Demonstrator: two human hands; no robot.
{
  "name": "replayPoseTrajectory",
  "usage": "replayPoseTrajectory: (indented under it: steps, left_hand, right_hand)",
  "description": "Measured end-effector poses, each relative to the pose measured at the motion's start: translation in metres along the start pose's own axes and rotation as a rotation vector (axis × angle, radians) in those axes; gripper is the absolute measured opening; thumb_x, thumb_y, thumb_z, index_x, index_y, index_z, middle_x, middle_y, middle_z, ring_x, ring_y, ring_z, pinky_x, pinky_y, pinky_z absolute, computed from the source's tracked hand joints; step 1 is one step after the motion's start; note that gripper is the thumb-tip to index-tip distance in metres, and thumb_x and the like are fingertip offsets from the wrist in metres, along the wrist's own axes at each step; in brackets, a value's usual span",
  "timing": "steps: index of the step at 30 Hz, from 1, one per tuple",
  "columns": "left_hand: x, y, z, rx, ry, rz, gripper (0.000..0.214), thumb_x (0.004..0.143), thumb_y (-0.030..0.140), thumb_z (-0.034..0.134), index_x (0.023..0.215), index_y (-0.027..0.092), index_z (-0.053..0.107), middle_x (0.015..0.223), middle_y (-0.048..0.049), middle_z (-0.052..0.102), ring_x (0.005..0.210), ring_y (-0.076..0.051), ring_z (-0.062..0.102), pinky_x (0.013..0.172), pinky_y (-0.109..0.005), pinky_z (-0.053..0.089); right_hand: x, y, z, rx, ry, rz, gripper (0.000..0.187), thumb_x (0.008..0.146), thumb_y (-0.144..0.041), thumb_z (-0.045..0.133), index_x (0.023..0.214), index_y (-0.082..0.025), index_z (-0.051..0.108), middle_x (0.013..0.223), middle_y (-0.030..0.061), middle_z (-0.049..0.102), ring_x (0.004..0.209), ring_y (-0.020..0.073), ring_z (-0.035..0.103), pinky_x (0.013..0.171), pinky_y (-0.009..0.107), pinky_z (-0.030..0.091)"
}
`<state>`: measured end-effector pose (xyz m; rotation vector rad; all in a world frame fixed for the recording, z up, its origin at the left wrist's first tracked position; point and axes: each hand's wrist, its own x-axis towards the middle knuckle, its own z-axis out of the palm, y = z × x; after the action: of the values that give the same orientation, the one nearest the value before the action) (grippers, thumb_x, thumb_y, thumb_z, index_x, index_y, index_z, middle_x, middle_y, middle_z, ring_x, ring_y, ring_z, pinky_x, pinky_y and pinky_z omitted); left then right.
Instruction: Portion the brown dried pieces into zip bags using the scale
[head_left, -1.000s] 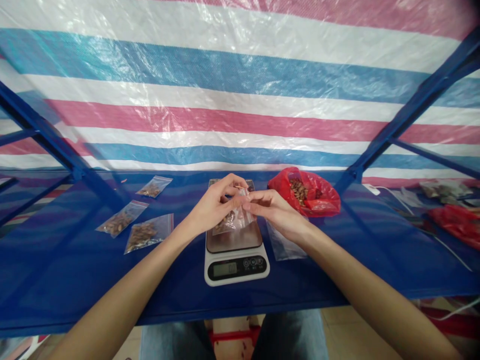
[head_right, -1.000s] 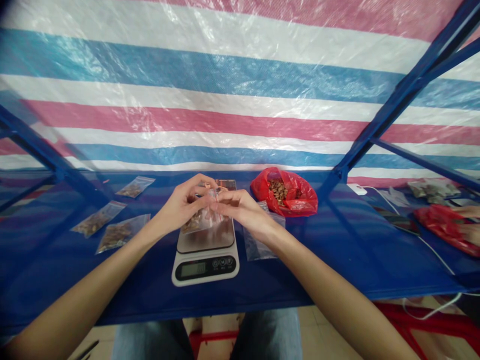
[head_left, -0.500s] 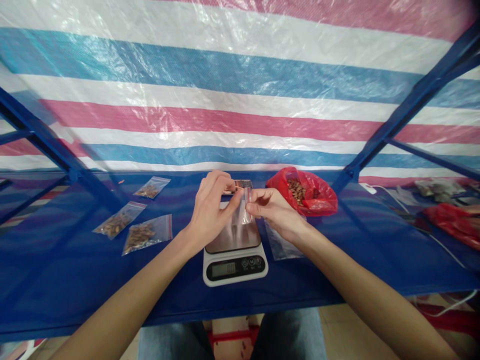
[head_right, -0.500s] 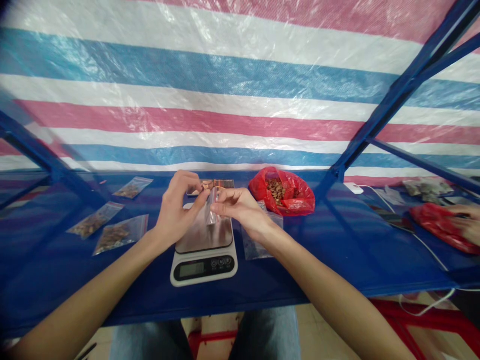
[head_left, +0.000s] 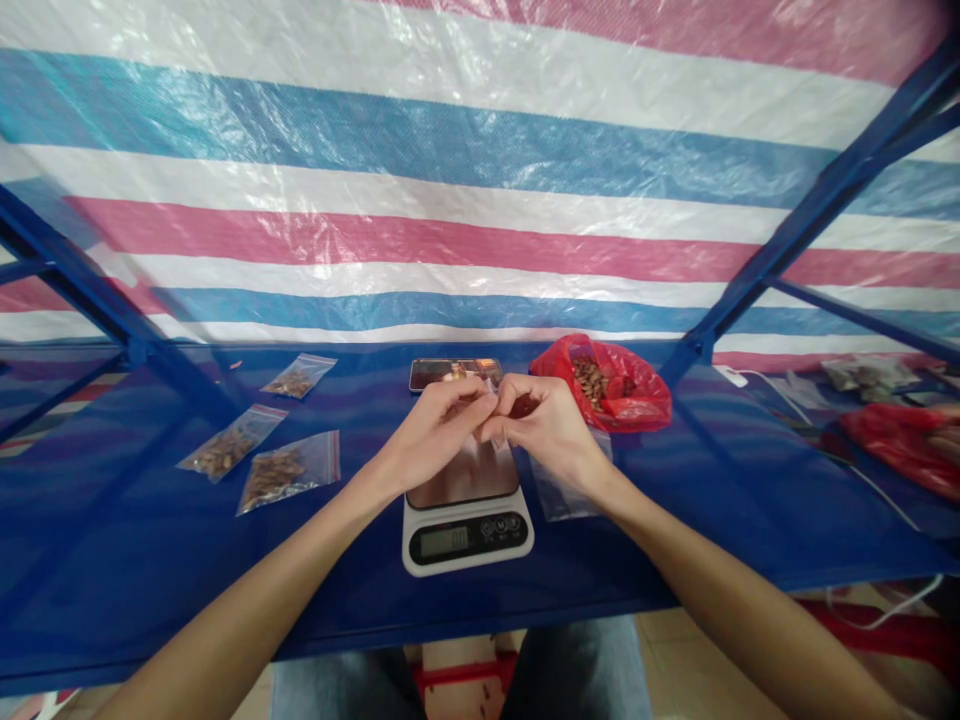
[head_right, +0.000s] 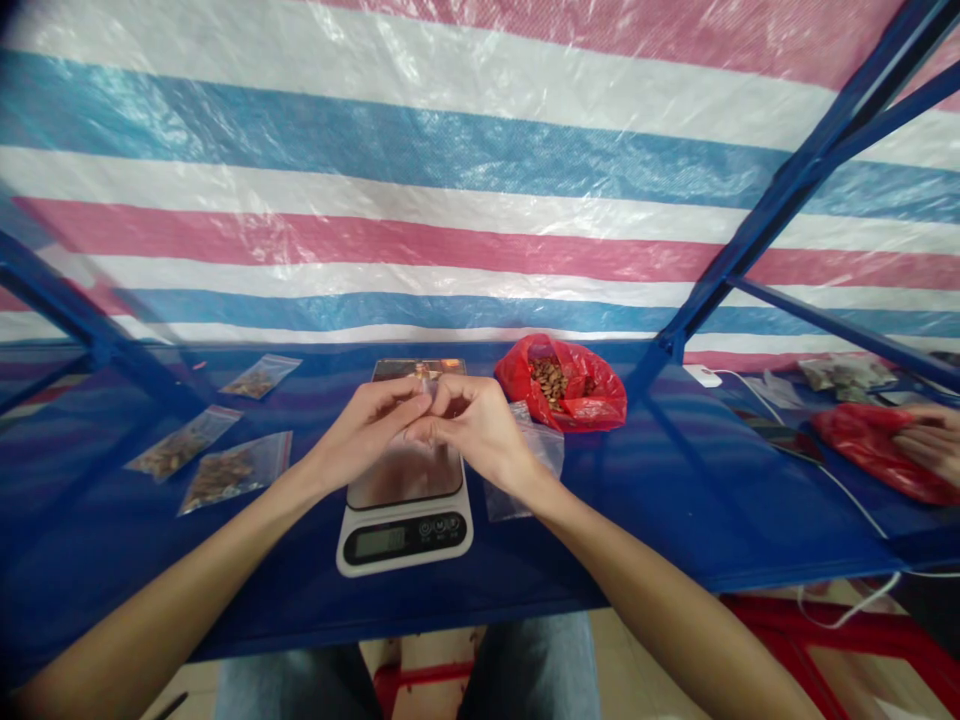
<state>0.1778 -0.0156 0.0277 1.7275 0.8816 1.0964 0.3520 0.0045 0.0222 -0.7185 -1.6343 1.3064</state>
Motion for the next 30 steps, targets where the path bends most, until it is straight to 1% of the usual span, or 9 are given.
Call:
replayPoseTrajectory:
  steps: [4, 8, 13, 16, 18, 21, 24, 27, 30]
  left_hand:
    - [0.001, 0.005, -0.003, 0.054, -0.033, 0.053, 0.033, 0.1, 0.043, 0.059, 0.078, 0.017, 0.064, 0.08, -0.0027, 0.07, 0.077, -0.016, 0.065, 0.075, -0.028, 0.049]
    - [-0.002, 0.007, -0.007, 0.292, -0.014, 0.103, 0.029, 0.101, 0.03, 0.054, 0.076, 0.018, 0.063, 0.074, 0.0006, 0.067, 0.073, -0.013, 0.059, 0.071, -0.026, 0.043]
    - [-0.005, 0.006, -0.012, 0.631, 0.168, 0.202, 0.021, 0.091, 0.017, 0.055, 0.07, 0.019, 0.054, 0.066, 0.0043, 0.056, 0.062, -0.01, 0.047, 0.063, -0.026, 0.034]
    - [-0.005, 0.003, -0.014, 0.732, 0.211, 0.215, 0.018, 0.085, 0.015, 0.058, 0.068, 0.019, 0.052, 0.063, 0.0051, 0.055, 0.058, -0.01, 0.043, 0.061, -0.026, 0.032]
    - [-0.005, 0.003, -0.016, 0.695, 0.239, 0.227, 0.019, 0.083, 0.015, 0.059, 0.066, 0.019, 0.051, 0.061, 0.0052, 0.053, 0.058, -0.01, 0.044, 0.061, -0.025, 0.033]
    - [-0.005, 0.004, -0.02, 0.454, 0.253, 0.233, 0.022, 0.089, 0.019, 0.057, 0.068, 0.019, 0.053, 0.066, 0.0029, 0.056, 0.063, -0.011, 0.051, 0.064, -0.025, 0.04]
    - [-0.006, 0.006, -0.025, 0.169, 0.249, 0.199, 0.026, 0.095, 0.03, 0.059, 0.073, 0.018, 0.06, 0.071, 0.0, 0.06, 0.068, -0.013, 0.056, 0.064, -0.026, 0.045]
    - [-0.006, 0.005, -0.028, 0.049, 0.308, 0.184, 0.027, 0.094, 0.035, 0.064, 0.073, 0.018, 0.063, 0.069, 0.0003, 0.059, 0.064, -0.012, 0.053, 0.059, -0.025, 0.043]
    - [-0.006, 0.004, -0.029, 0.034, 0.334, 0.16, 0.03, 0.094, 0.035, 0.064, 0.069, 0.018, 0.061, 0.063, 0.0016, 0.057, 0.057, -0.011, 0.049, 0.055, -0.024, 0.04]
  right_hand:
    - [0.003, -0.003, -0.012, 0.055, -0.09, 0.002, 0.04, 0.075, -0.045, 0.092, 0.064, -0.018, 0.065, 0.06, -0.0001, 0.068, 0.052, 0.0112, 0.056, 0.053, 0.024, 0.042]
    - [0.005, -0.007, -0.018, -0.004, -0.118, -0.036, 0.037, 0.082, -0.044, 0.087, 0.067, -0.018, 0.065, 0.06, -0.0009, 0.066, 0.053, 0.0113, 0.056, 0.054, 0.025, 0.041]
    - [0.005, -0.011, -0.02, -0.156, 0.027, -0.127, 0.036, 0.088, -0.036, 0.08, 0.064, -0.02, 0.059, 0.059, -0.0041, 0.057, 0.052, 0.0091, 0.046, 0.052, 0.024, 0.036]
    - [0.004, -0.01, -0.018, -0.298, 0.123, -0.172, 0.036, 0.083, -0.03, 0.082, 0.061, -0.019, 0.056, 0.06, -0.0042, 0.055, 0.054, 0.0093, 0.045, 0.052, 0.025, 0.035]
    - [0.005, -0.007, -0.018, -0.262, 0.14, -0.164, 0.031, 0.083, -0.032, 0.083, 0.066, -0.02, 0.06, 0.065, -0.0027, 0.059, 0.06, 0.0111, 0.051, 0.053, 0.025, 0.037]
    - [0.007, 0.001, -0.018, 0.044, 0.137, -0.089, 0.021, 0.09, -0.042, 0.078, 0.097, -0.024, 0.071, 0.093, 0.0017, 0.072, 0.083, 0.0161, 0.066, 0.064, 0.026, 0.049]
    - [0.008, 0.009, -0.015, 0.292, 0.09, 0.043, 0.036, 0.092, -0.051, 0.076, 0.12, -0.029, 0.071, 0.115, 0.0036, 0.074, 0.102, 0.0181, 0.069, 0.081, 0.03, 0.055]
    - [0.007, 0.014, -0.01, 0.432, -0.077, 0.159, 0.04, 0.087, -0.051, 0.082, 0.117, -0.026, 0.075, 0.116, 0.0052, 0.077, 0.1, 0.0188, 0.072, 0.089, 0.033, 0.058]
    - [0.007, 0.015, -0.008, 0.507, -0.106, 0.231, 0.034, 0.078, -0.037, 0.092, 0.106, -0.023, 0.079, 0.101, 0.0014, 0.079, 0.084, 0.0133, 0.073, 0.079, 0.026, 0.059]
